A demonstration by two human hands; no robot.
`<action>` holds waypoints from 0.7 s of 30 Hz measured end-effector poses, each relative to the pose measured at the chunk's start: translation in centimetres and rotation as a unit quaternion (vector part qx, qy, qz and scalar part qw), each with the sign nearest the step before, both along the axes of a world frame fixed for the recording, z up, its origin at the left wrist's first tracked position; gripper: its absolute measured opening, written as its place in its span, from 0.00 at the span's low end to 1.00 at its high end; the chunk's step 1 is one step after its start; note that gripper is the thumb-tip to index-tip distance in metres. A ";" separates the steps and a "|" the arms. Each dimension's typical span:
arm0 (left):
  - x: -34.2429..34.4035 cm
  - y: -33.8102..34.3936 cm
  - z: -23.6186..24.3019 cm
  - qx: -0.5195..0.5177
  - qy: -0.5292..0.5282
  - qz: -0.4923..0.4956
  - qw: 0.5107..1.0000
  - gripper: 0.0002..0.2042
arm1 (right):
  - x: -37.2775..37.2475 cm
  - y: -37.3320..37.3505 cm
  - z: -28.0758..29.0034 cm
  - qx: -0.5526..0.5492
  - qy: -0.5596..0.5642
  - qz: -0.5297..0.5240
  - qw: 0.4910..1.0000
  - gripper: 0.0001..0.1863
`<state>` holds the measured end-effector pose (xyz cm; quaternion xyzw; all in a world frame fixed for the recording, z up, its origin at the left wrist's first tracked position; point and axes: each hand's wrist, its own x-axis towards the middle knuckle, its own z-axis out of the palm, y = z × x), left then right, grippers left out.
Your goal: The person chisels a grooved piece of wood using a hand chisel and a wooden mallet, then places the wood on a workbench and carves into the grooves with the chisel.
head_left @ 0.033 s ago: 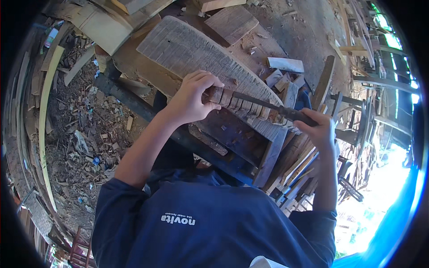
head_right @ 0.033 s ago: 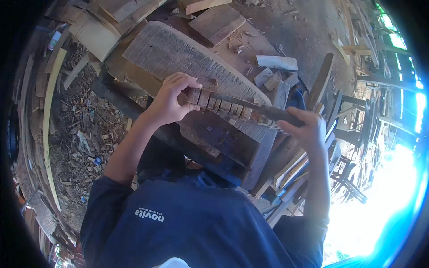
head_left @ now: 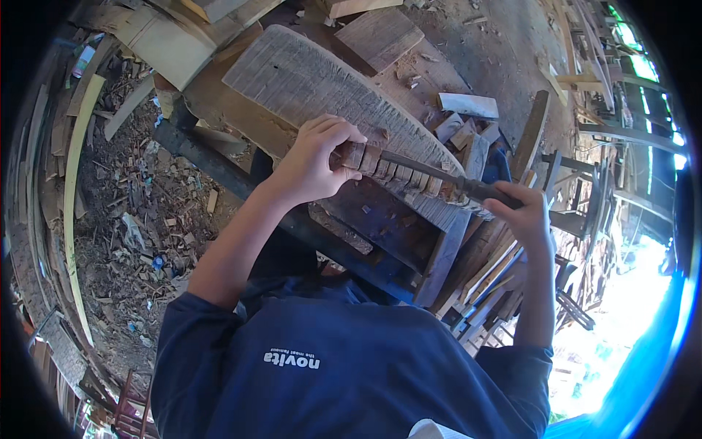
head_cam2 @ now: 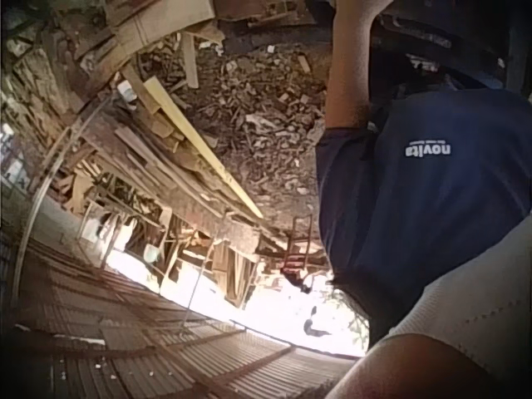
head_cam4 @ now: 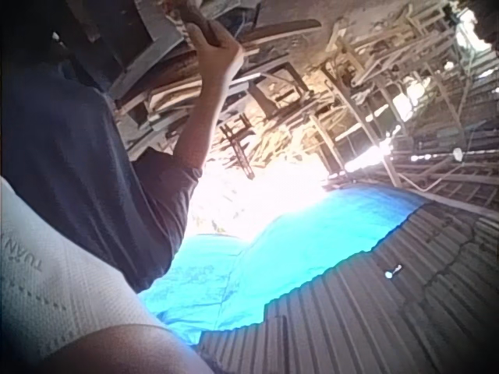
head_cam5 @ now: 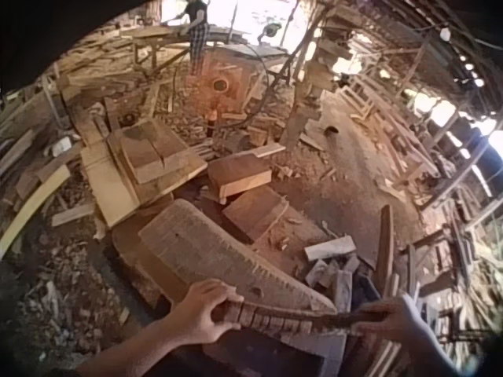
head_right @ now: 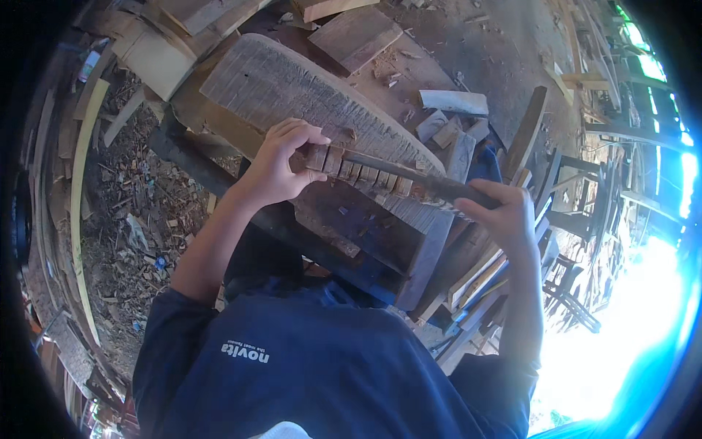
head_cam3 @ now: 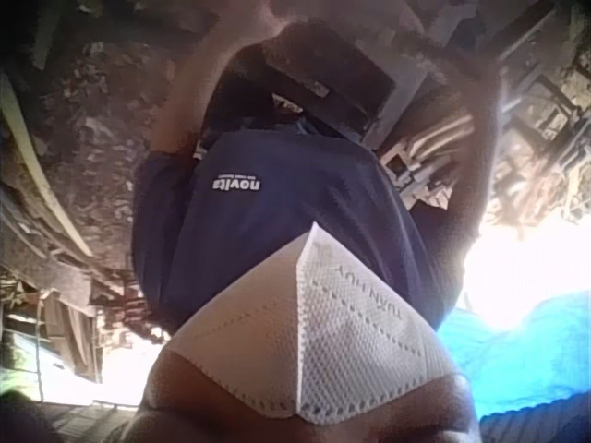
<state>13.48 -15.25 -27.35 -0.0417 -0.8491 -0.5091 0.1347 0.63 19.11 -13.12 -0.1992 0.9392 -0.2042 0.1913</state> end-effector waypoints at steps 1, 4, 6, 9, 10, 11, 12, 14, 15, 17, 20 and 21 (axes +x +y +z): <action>-0.2 -0.1 -0.3 -0.009 0.012 -0.007 1.000 0.26 | 0.1 0.0 0.0 -0.003 -0.091 -0.056 0.994 0.21; -0.2 1.0 -0.4 -0.044 0.018 0.000 0.999 0.27 | 3.2 -3.8 0.2 0.030 -0.185 -0.126 0.974 0.22; -0.2 1.3 -0.4 -0.075 0.017 0.017 0.997 0.27 | 4.4 -4.9 -0.7 -0.011 -0.208 -0.148 0.967 0.26; 0.0 1.3 -0.7 -0.045 -0.003 0.018 0.999 0.27 | 5.1 -3.3 -0.4 -0.026 -0.201 -0.212 0.956 0.23; 0.0 1.3 -0.6 -0.039 0.003 0.017 0.999 0.26 | 5.5 -2.1 -0.5 -0.051 -0.189 -0.248 0.949 0.22; -0.1 1.5 -0.5 -0.032 0.010 0.013 0.999 0.26 | 6.2 -0.8 -0.5 -0.052 -0.185 -0.251 0.949 0.22; -0.1 1.5 -0.2 -0.031 0.012 0.011 0.999 0.26 | 7.0 0.4 -0.5 -0.067 -0.144 -0.266 0.951 0.21; -0.2 1.5 0.7 -0.063 0.014 -0.007 0.998 0.24 | 8.9 1.9 -0.4 -0.084 -0.100 -0.283 0.950 0.20; -0.1 1.5 0.8 -0.063 0.017 -0.009 0.998 0.24 | 9.8 2.5 -0.4 -0.077 -0.082 -0.276 0.955 0.20; 0.1 1.3 0.6 -0.127 0.021 -0.031 0.991 0.25 | 11.6 2.9 0.2 -0.046 -0.062 -0.263 0.962 0.21; 0.0 1.4 -0.3 -0.107 0.055 -0.018 0.992 0.26 | 13.2 1.1 1.9 -0.035 -0.029 -0.216 0.975 0.21; -0.1 1.3 -0.7 -0.110 0.059 -0.020 0.992 0.26 | 13.3 0.7 2.0 -0.015 0.030 -0.170 0.985 0.20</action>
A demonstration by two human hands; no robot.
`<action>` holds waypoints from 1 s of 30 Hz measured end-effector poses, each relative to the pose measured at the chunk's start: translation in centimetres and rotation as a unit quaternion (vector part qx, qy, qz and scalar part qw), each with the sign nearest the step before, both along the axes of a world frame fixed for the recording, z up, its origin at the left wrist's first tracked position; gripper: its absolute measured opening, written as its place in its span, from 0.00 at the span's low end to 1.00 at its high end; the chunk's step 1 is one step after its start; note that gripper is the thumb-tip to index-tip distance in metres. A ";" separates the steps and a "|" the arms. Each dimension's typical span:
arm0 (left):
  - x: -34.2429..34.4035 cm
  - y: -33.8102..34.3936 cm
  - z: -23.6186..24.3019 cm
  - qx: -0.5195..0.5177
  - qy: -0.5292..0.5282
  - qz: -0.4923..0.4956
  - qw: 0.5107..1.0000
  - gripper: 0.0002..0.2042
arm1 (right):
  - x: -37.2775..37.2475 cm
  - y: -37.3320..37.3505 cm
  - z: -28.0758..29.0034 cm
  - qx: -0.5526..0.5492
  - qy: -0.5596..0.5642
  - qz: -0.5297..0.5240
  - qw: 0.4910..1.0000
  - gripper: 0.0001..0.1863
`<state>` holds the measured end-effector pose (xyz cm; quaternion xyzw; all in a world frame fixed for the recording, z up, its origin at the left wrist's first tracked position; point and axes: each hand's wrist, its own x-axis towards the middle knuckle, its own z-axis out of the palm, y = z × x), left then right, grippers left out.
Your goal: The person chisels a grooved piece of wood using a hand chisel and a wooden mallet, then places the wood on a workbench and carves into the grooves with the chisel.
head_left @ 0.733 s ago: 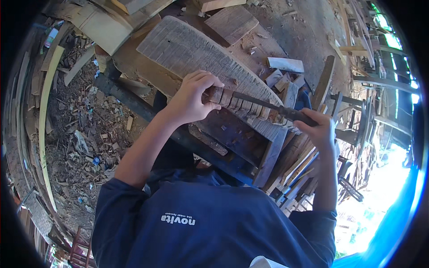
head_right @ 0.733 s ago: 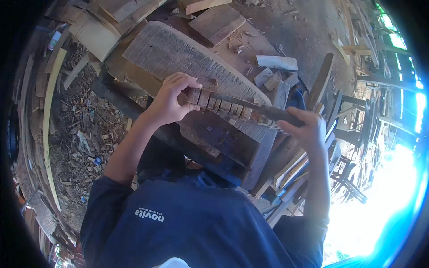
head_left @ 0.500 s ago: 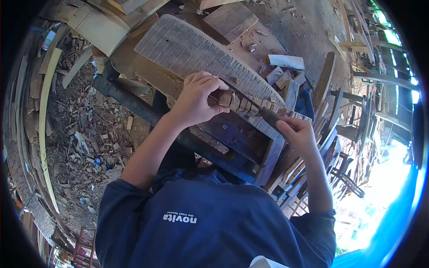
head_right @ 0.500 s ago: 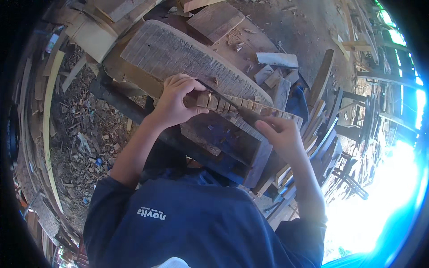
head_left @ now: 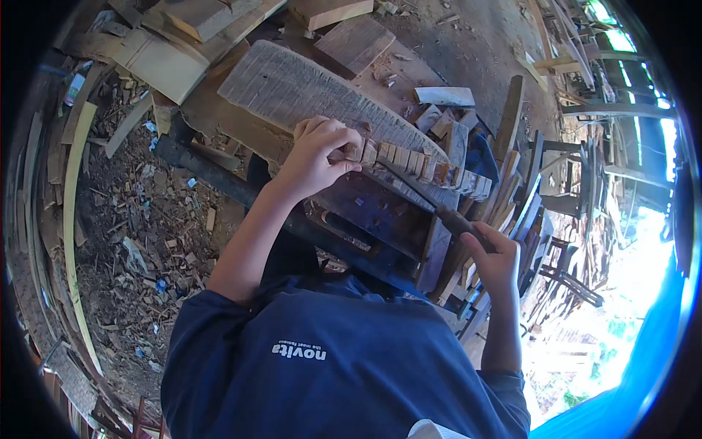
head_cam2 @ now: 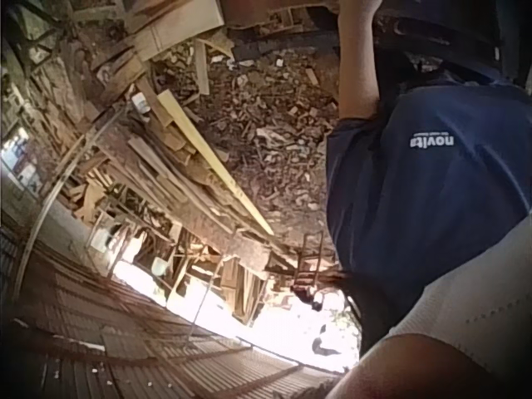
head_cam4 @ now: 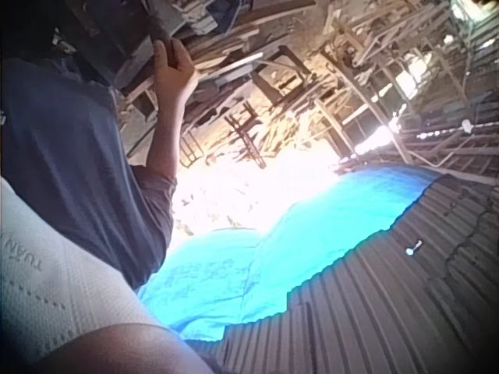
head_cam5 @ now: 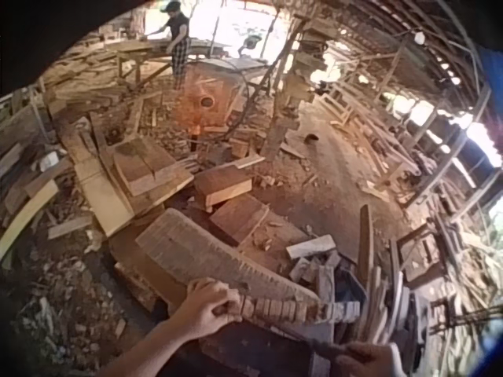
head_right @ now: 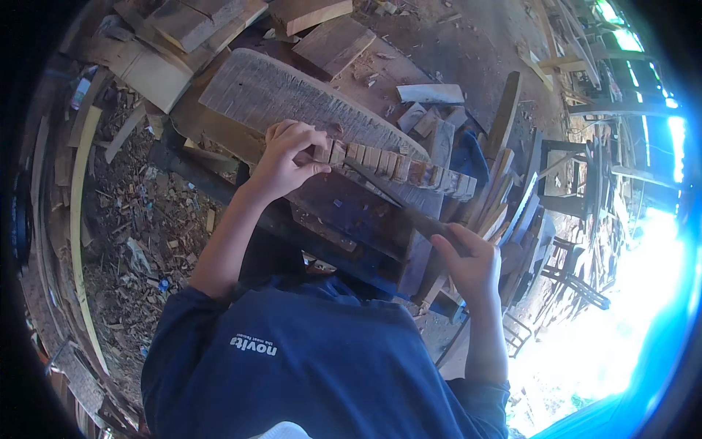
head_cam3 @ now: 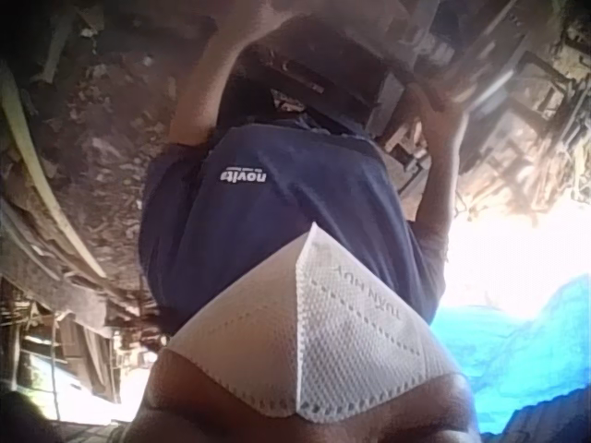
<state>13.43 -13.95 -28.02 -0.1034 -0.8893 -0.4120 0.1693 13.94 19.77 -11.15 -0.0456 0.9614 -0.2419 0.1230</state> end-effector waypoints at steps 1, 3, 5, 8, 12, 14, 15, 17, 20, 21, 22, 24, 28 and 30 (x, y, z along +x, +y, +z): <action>0.0 -0.1 -0.4 0.033 0.012 0.004 0.999 0.24 | 0.0 -0.6 0.3 -0.002 0.004 -0.001 1.000 0.20; -0.1 0.0 -0.5 0.067 0.028 0.005 0.997 0.22 | -0.5 -1.8 1.3 0.076 0.074 0.068 0.992 0.19; 0.0 0.1 -0.4 0.088 0.012 0.026 0.996 0.22 | -1.3 -2.2 2.0 0.085 0.103 0.098 0.986 0.19; 0.0 0.3 0.0 0.099 -0.002 0.030 0.995 0.24 | -1.8 -3.0 3.7 0.122 0.149 0.163 0.968 0.19; 0.1 0.1 -0.3 0.087 0.001 0.032 0.996 0.26 | -2.6 -3.4 5.2 0.181 0.200 0.238 0.933 0.19; 0.1 0.1 -0.2 0.066 0.003 0.029 0.997 0.27 | -2.9 -3.7 6.0 0.205 0.197 0.251 0.925 0.20; 0.1 0.1 -0.2 0.067 0.004 0.031 0.997 0.27 | -3.2 -3.9 6.3 0.227 0.192 0.263 0.918 0.20; 0.1 0.1 -0.2 0.072 -0.003 0.029 0.997 0.26 | -4.0 -4.4 7.1 0.261 0.204 0.288 0.898 0.22; 0.1 0.0 -0.3 0.072 -0.014 0.032 0.997 0.25 | -5.6 -6.3 9.0 0.294 0.215 0.349 0.864 0.22; 0.1 0.0 -0.3 0.073 -0.013 0.033 0.997 0.25 | -6.1 -6.8 9.5 0.295 0.216 0.350 0.863 0.22; 0.2 0.0 -0.4 0.074 -0.017 0.034 0.997 0.26 | -6.6 -7.3 9.9 0.298 0.217 0.375 0.851 0.20; 0.2 0.1 -0.4 0.075 -0.020 0.036 0.996 0.26 | -7.5 -8.5 10.9 0.300 0.220 0.400 0.838 0.17; 0.3 0.0 -0.1 0.069 -0.016 0.042 0.997 0.26 | -9.6 -10.3 12.0 0.315 0.169 0.431 0.829 0.17; 0.0 0.1 0.0 0.070 -0.023 0.039 0.997 0.25 | -9.6 -10.4 12.2 0.320 0.162 0.440 0.824 0.17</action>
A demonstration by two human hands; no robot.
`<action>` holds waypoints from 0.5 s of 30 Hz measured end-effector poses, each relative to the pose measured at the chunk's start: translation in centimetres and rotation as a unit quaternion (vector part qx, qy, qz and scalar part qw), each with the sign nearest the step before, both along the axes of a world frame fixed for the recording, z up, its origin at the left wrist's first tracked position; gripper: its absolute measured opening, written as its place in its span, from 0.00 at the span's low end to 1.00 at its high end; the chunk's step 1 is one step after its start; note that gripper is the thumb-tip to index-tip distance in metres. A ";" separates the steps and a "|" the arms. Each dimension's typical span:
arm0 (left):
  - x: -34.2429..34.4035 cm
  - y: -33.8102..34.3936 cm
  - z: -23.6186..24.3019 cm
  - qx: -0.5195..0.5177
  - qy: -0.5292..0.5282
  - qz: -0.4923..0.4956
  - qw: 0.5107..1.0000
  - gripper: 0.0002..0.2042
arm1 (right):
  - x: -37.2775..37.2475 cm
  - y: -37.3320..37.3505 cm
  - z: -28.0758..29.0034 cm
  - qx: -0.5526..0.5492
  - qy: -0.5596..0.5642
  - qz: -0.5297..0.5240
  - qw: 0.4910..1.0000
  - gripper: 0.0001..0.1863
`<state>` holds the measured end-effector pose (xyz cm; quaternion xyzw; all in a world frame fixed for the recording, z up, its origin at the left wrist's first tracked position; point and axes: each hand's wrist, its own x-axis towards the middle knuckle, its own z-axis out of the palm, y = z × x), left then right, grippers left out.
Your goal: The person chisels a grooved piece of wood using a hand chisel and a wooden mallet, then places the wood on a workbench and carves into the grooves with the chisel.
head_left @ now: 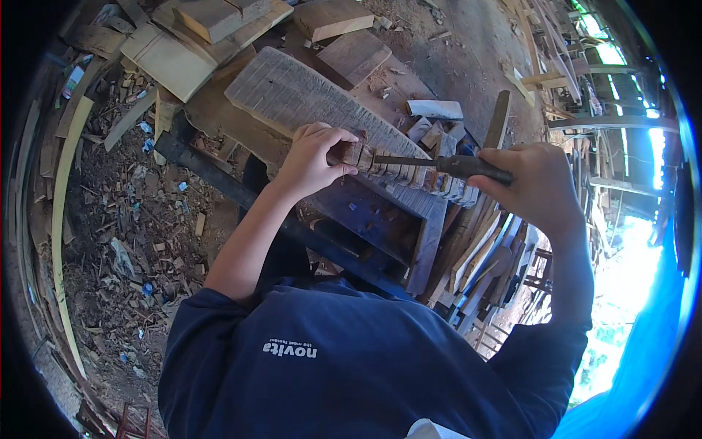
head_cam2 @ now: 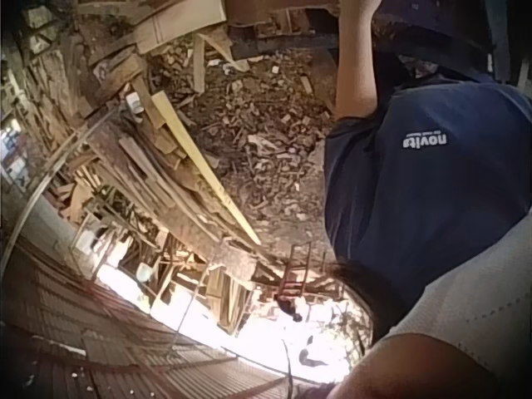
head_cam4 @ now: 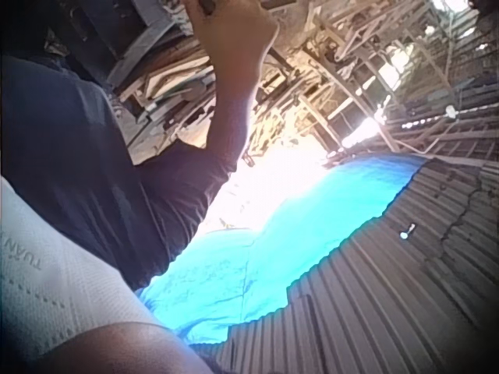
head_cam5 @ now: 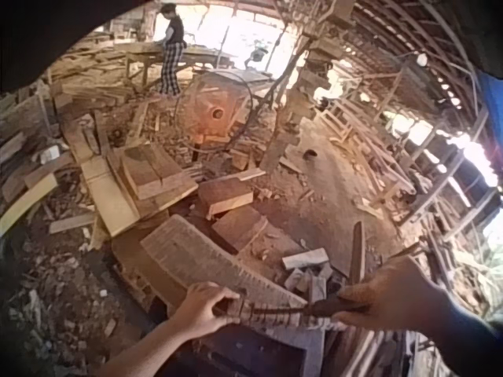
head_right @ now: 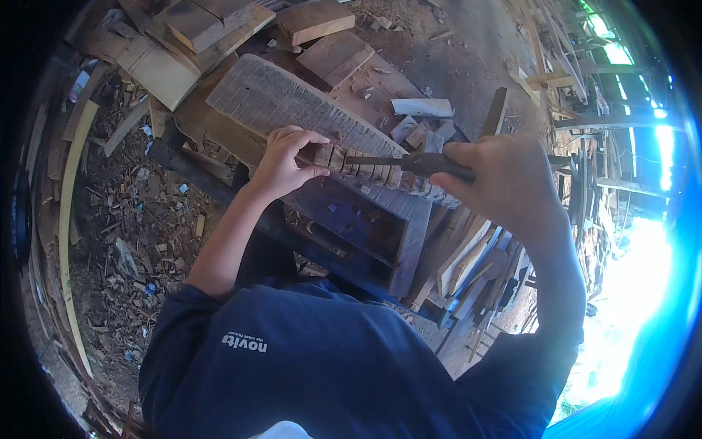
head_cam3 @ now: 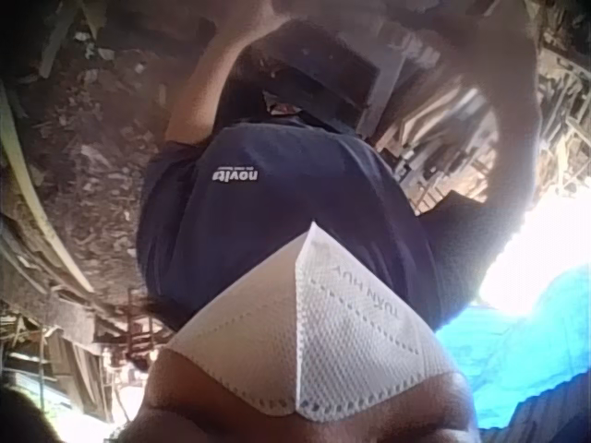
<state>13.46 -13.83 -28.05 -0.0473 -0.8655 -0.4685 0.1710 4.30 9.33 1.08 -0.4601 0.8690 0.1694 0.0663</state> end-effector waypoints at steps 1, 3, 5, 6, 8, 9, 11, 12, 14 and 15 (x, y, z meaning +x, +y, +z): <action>-0.1 0.1 0.0 0.002 0.006 -0.001 1.000 0.26 | 0.7 0.0 0.1 0.002 0.007 -0.003 1.000 0.17; 0.0 0.0 -0.2 0.004 0.008 0.007 1.000 0.26 | 2.4 -0.2 -0.4 0.004 0.009 0.003 1.000 0.17; 0.0 0.1 -0.1 0.009 0.016 0.006 1.000 0.25 | 4.7 0.3 -0.9 -0.037 0.063 0.021 0.997 0.16; 0.0 0.1 0.0 0.009 0.014 0.004 1.000 0.25 | 5.1 0.6 -1.2 -0.056 0.052 0.011 0.997 0.17; -0.2 0.1 0.1 0.007 0.027 0.010 1.000 0.25 | 5.8 1.2 -1.7 -0.057 0.056 -0.010 0.997 0.19; -0.3 0.2 0.1 0.007 0.029 0.007 1.000 0.25 | 6.1 1.5 -1.9 -0.059 0.062 -0.028 0.996 0.22; -0.2 0.1 0.0 0.005 0.018 0.005 1.000 0.24 | 6.5 2.1 -2.2 -0.059 0.057 -0.042 0.996 0.22; -0.2 0.0 -0.1 0.003 0.020 0.004 1.000 0.24 | 6.6 2.3 -2.5 -0.060 0.049 -0.053 0.996 0.22; 0.2 -0.3 -0.3 -0.007 0.022 0.015 1.000 0.25 | 4.8 3.1 -3.2 -0.092 -0.003 -0.097 0.991 0.22; 0.0 -0.1 -0.3 -0.007 0.027 0.008 1.000 0.25 | 3.6 3.9 -3.5 -0.118 -0.052 -0.148 0.981 0.22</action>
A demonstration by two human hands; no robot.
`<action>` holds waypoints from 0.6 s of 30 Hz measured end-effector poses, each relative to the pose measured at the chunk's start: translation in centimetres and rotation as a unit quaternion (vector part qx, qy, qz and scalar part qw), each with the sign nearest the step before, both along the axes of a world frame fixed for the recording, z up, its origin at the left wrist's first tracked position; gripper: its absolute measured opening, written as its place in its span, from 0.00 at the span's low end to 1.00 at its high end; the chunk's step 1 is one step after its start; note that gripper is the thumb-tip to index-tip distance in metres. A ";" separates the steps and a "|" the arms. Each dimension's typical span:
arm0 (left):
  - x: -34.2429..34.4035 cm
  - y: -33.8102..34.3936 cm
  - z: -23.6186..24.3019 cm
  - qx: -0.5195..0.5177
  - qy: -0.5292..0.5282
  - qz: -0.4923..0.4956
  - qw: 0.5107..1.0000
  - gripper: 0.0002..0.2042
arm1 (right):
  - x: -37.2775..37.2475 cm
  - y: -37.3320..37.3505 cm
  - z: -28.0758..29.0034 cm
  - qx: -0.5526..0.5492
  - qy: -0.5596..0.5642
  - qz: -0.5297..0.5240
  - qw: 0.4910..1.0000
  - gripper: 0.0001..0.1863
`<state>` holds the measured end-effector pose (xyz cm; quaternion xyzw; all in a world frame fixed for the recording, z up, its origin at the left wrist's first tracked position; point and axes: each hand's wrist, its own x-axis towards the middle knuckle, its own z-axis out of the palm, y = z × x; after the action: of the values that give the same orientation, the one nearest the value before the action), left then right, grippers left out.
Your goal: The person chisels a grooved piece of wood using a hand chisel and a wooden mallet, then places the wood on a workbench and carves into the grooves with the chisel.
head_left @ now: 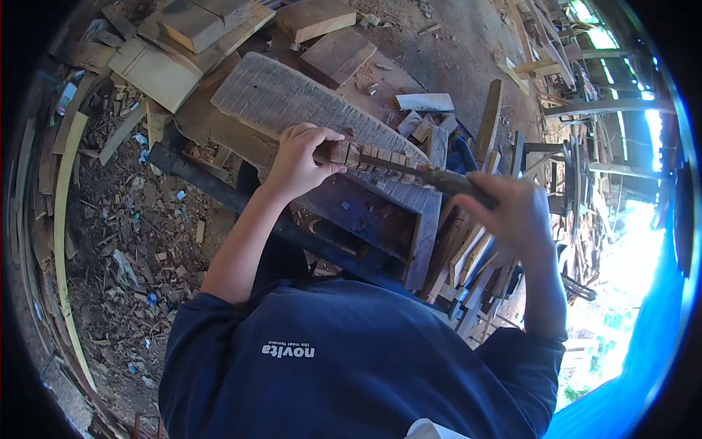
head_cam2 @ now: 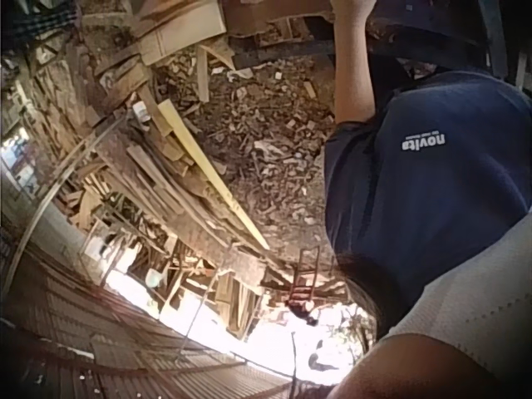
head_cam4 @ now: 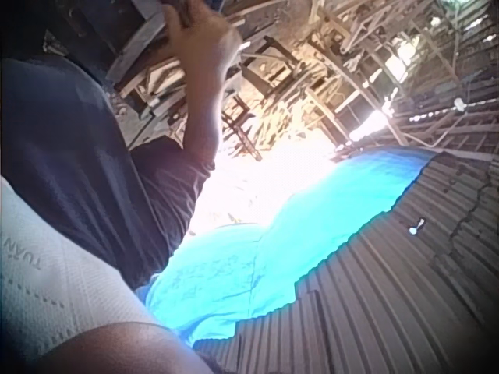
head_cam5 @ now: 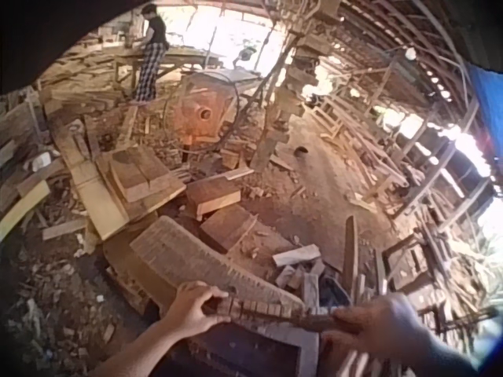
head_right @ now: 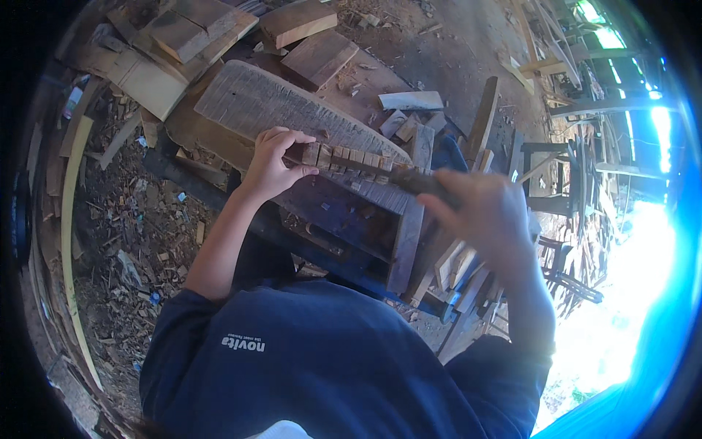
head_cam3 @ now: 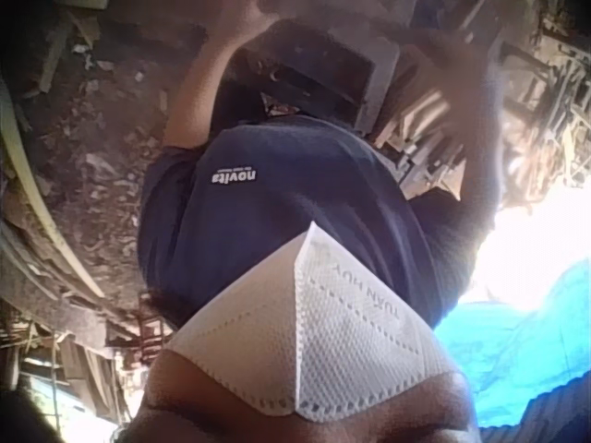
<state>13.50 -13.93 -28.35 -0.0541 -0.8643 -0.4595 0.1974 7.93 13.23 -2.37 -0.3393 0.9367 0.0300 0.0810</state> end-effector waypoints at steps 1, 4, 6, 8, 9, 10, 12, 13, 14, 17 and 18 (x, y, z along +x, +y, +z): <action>0.2 -0.1 0.0 0.000 0.005 0.007 1.000 0.25 | -1.8 1.3 -1.0 -0.030 -0.026 -0.011 0.999 0.22; -0.2 0.3 0.4 -0.001 0.001 -0.002 1.000 0.25 | -4.3 5.2 -4.1 -0.015 -0.062 -0.073 0.995 0.22; -0.1 0.2 0.4 -0.009 -0.018 0.004 1.000 0.26 | -3.7 5.5 -4.7 -0.019 -0.072 -0.090 0.993 0.22; -0.2 0.3 0.3 -0.005 -0.023 -0.003 1.000 0.26 | -3.2 6.0 -4.7 -0.032 -0.034 -0.061 0.997 0.21; -0.1 0.2 0.4 -0.007 -0.024 -0.002 1.000 0.26 | -2.7 5.0 -3.8 -0.026 -0.021 -0.056 0.998 0.22; 0.0 0.2 0.4 -0.008 -0.026 -0.001 1.000 0.26 | -2.4 4.2 -3.0 -0.029 -0.021 -0.056 0.998 0.22; 0.1 0.1 0.4 -0.010 -0.029 0.000 1.000 0.26 | -2.3 2.7 -1.9 0.040 0.063 0.021 0.997 0.23; 0.1 0.0 0.2 -0.013 -0.022 0.003 1.000 0.26 | -2.2 2.1 -1.3 0.039 0.063 0.019 0.997 0.23; 0.3 -0.2 0.0 -0.016 -0.017 0.011 1.000 0.26 | -2.2 1.3 -0.9 0.044 0.066 0.041 0.996 0.23; -0.1 0.1 0.1 -0.014 -0.013 0.004 1.000 0.26 | -2.3 -0.8 1.0 0.064 0.091 0.074 0.991 0.20; -0.2 0.1 0.1 -0.014 -0.013 0.002 1.000 0.26 | -2.2 -1.5 1.4 0.075 0.107 0.098 0.987 0.18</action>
<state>13.34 -13.80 -28.25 -0.0491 -0.8733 -0.4472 0.1868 5.70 11.71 -0.98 -0.4172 0.8974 0.1436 0.0021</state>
